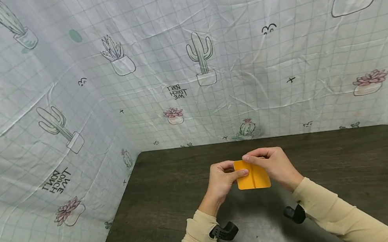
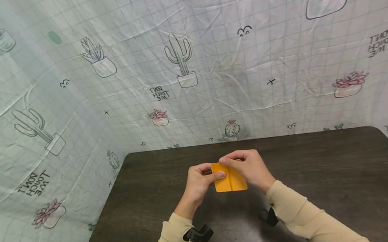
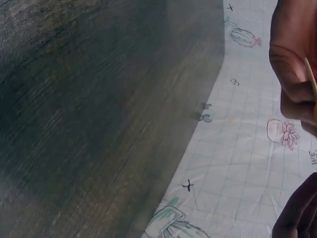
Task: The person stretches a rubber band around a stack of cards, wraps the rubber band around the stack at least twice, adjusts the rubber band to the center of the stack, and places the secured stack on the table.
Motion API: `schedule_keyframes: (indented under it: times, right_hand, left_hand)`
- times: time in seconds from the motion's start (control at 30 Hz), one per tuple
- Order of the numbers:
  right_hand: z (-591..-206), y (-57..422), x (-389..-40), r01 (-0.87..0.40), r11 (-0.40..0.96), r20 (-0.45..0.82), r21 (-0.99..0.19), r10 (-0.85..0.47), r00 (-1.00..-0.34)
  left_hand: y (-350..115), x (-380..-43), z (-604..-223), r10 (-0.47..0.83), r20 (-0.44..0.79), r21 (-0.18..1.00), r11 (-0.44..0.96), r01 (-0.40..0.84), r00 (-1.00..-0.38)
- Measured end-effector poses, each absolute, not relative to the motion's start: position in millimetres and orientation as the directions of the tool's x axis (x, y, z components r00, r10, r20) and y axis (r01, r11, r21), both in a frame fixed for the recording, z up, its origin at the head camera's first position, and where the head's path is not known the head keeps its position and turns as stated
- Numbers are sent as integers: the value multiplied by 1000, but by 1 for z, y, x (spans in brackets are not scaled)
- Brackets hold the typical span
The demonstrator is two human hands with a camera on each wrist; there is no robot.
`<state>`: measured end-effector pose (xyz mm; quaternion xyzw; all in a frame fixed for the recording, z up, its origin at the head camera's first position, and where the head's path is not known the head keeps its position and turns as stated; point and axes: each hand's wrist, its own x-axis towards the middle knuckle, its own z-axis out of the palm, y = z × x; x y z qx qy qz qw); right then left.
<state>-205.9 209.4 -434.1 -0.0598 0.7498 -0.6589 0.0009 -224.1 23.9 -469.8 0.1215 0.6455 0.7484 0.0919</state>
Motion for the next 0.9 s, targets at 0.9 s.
schedule_keyframes:
  times: [0.9]
  right_hand:
    - [-455,231,-197,-26,41,19,-999,-168,-986]
  left_hand:
    - [16,-226,-482,212,6,988,-152,-27,-977]
